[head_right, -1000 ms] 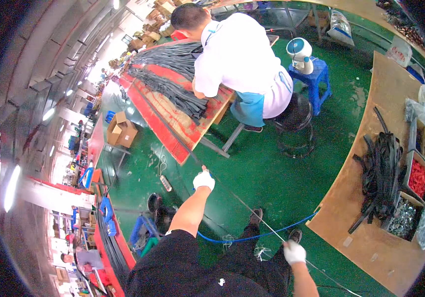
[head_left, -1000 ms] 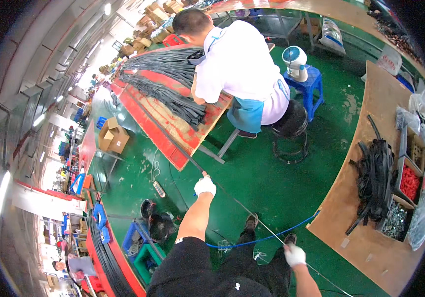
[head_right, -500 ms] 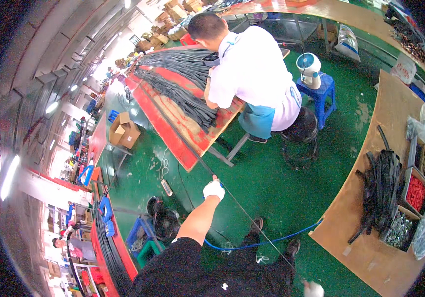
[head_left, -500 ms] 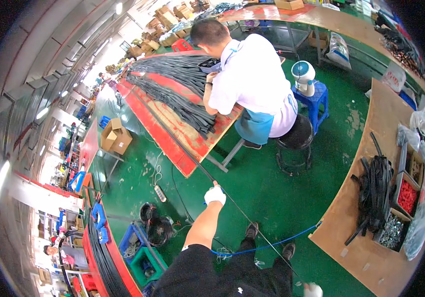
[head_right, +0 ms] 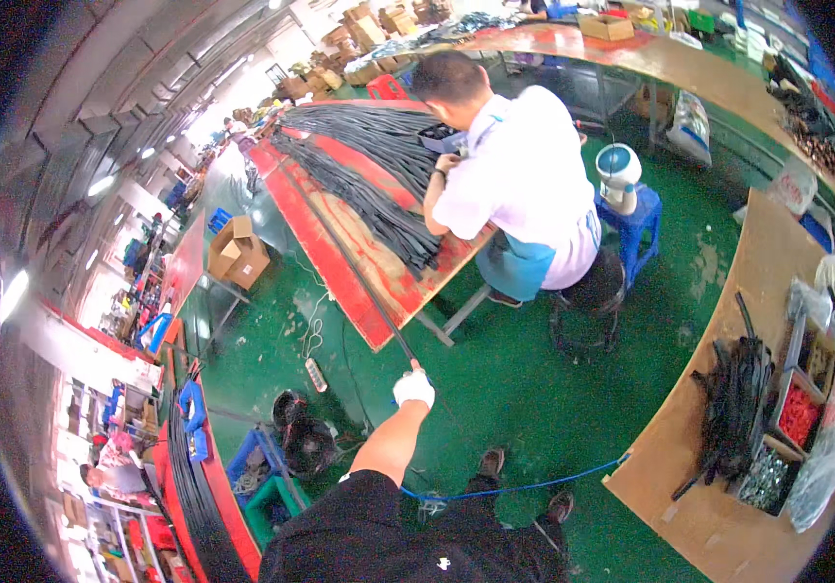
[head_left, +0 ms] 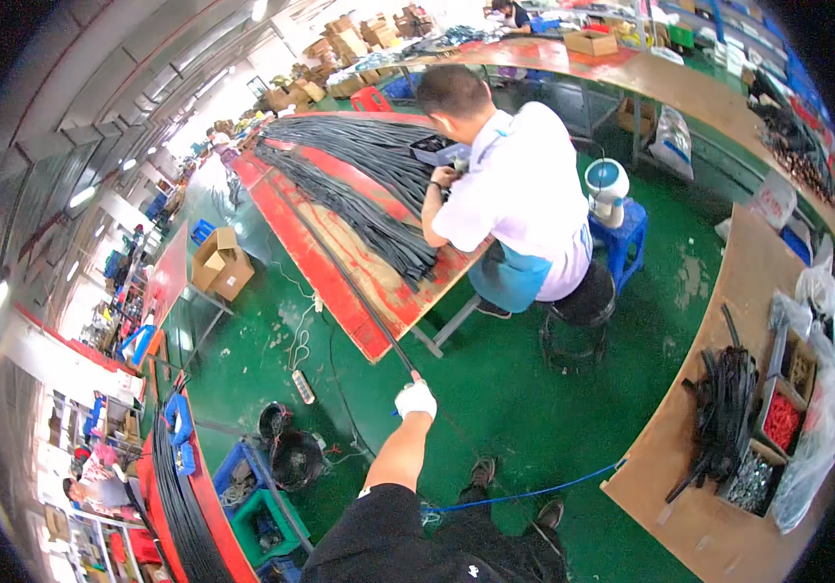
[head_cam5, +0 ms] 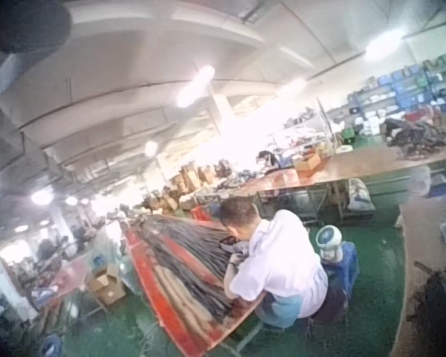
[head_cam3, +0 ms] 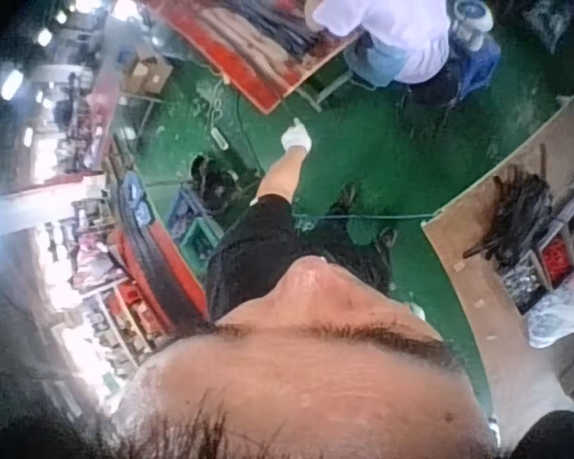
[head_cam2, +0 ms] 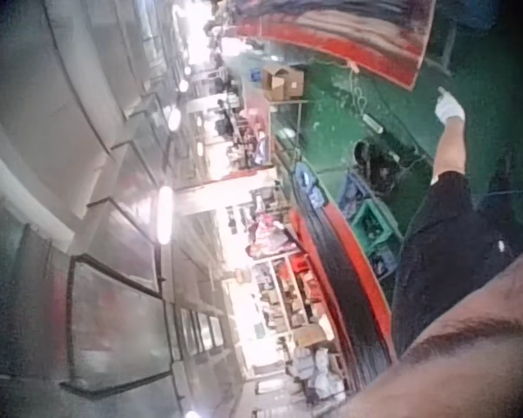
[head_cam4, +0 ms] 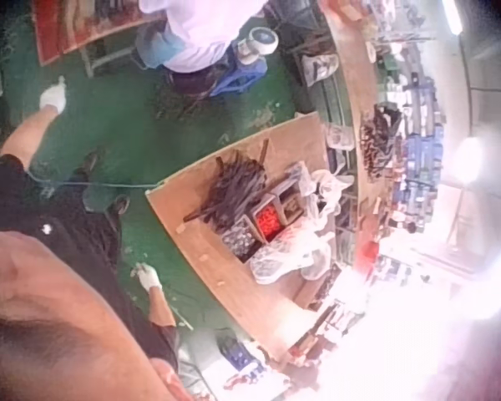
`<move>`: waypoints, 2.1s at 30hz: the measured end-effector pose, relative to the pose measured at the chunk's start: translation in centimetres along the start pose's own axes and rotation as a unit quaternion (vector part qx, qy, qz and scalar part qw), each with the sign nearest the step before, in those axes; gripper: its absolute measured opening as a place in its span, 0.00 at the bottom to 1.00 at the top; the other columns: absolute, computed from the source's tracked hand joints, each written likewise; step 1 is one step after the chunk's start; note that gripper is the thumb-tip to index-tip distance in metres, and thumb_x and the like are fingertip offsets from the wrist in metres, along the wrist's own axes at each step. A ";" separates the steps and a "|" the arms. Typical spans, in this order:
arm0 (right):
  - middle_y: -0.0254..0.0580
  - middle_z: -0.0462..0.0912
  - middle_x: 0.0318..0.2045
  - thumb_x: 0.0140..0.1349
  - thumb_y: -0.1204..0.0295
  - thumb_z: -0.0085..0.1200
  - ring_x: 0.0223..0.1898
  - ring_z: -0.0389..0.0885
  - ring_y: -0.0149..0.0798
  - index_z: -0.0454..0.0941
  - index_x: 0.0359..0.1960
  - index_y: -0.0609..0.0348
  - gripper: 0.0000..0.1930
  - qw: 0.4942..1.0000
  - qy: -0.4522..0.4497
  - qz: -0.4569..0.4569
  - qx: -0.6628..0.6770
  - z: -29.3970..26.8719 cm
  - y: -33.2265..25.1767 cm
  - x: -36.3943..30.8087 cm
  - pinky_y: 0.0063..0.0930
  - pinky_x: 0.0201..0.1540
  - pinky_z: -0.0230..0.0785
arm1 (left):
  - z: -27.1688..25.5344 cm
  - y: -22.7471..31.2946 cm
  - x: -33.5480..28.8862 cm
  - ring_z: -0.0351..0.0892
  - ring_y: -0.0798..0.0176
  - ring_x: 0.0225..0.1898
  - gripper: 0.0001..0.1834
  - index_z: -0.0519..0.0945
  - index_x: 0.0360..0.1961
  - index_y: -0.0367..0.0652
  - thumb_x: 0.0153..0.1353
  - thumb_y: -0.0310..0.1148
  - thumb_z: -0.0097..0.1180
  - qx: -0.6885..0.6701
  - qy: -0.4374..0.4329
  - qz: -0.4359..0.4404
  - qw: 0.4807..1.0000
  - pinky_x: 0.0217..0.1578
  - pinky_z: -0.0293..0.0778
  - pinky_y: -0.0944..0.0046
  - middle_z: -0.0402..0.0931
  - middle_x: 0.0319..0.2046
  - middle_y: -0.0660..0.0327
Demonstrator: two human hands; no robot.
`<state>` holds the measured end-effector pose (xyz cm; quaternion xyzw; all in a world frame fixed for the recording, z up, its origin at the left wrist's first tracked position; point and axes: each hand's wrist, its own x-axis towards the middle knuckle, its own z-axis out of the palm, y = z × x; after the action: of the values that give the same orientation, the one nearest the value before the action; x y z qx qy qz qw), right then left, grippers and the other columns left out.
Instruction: Processing and assembling long black rubber strips at a fabrication floor workbench using hand tools.
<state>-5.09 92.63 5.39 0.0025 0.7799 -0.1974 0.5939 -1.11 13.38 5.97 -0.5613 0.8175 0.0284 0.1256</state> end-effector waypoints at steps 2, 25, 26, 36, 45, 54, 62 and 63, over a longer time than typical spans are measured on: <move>0.53 0.86 0.60 0.71 0.65 0.59 0.66 0.81 0.45 0.81 0.63 0.64 0.23 0.994 0.061 -0.048 -0.083 0.7 -1.0 2.1 0.35 0.68 0.70 | 0.2 -0.3 -0.9 0.88 0.49 0.46 0.31 0.59 0.79 0.38 0.77 0.35 0.37 -0.011 0.015 0.000 1.000 0.42 0.83 0.49 0.84 0.48 0.48; 0.53 0.87 0.56 0.72 0.54 0.60 0.61 0.81 0.47 0.82 0.62 0.56 0.24 0.972 -0.001 -0.208 -0.110 -0.3 -23.4 14.7 0.37 0.66 0.69 | -4.0 0.0 1.2 0.89 0.47 0.44 0.29 0.64 0.77 0.41 0.77 0.33 0.37 -0.117 0.036 0.027 0.992 0.43 0.82 0.45 0.86 0.45 0.50; 0.54 0.87 0.53 0.72 0.56 0.59 0.56 0.82 0.47 0.83 0.58 0.58 0.22 0.955 0.062 -0.257 -0.135 0.2 -25.1 14.6 0.38 0.62 0.71 | -4.2 0.2 1.3 0.89 0.47 0.44 0.30 0.64 0.77 0.41 0.76 0.33 0.37 -0.114 0.037 0.037 0.992 0.43 0.82 0.46 0.86 0.45 0.50; 0.42 0.83 0.27 0.73 0.55 0.51 0.25 0.78 0.41 0.85 0.44 0.65 0.22 0.921 0.051 -0.376 -0.085 11.1 -68.3 19.9 0.42 0.30 0.71 | -6.0 1.7 4.5 0.88 0.45 0.44 0.30 0.66 0.76 0.43 0.73 0.33 0.40 -0.148 0.070 0.108 0.981 0.43 0.82 0.46 0.85 0.44 0.48; 0.32 0.71 0.19 0.77 0.58 0.55 0.17 0.67 0.32 0.83 0.41 0.57 0.15 0.977 -0.042 -0.210 -0.024 10.5 -62.4 12.3 0.32 0.20 0.59 | -5.9 -3.9 5.0 0.88 0.44 0.42 0.34 0.65 0.76 0.39 0.67 0.30 0.45 -0.184 0.040 0.115 0.975 0.43 0.82 0.46 0.85 0.43 0.45; 0.31 0.81 0.24 0.75 0.60 0.58 0.26 0.74 0.30 0.87 0.42 0.65 0.17 0.954 0.045 -0.296 -0.030 10.3 -59.6 17.5 0.33 0.30 0.68 | -5.0 -2.9 6.5 0.88 0.44 0.43 0.28 0.67 0.74 0.41 0.78 0.40 0.39 -0.190 0.000 0.141 0.972 0.44 0.82 0.45 0.85 0.44 0.48; 0.42 0.86 0.29 0.73 0.61 0.56 0.34 0.79 0.35 0.88 0.38 0.64 0.17 0.906 0.110 -0.386 -0.138 9.3 -68.7 22.4 0.37 0.40 0.71 | -3.8 0.4 8.6 0.88 0.45 0.42 0.29 0.63 0.76 0.42 0.77 0.38 0.39 -0.176 -0.007 0.142 0.974 0.40 0.81 0.44 0.85 0.44 0.47; 0.46 0.87 0.30 0.72 0.62 0.55 0.34 0.79 0.37 0.88 0.38 0.65 0.17 0.913 0.085 -0.381 -0.114 9.7 -70.7 23.0 0.37 0.42 0.71 | -4.0 0.6 8.6 0.88 0.45 0.43 0.29 0.64 0.76 0.42 0.77 0.37 0.39 -0.163 -0.012 0.143 0.976 0.40 0.82 0.44 0.85 0.45 0.46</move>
<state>-19.72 19.10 3.47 -0.3458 0.7865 -0.3178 0.4011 -5.23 5.00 7.76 -0.4515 0.8720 0.1857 0.0369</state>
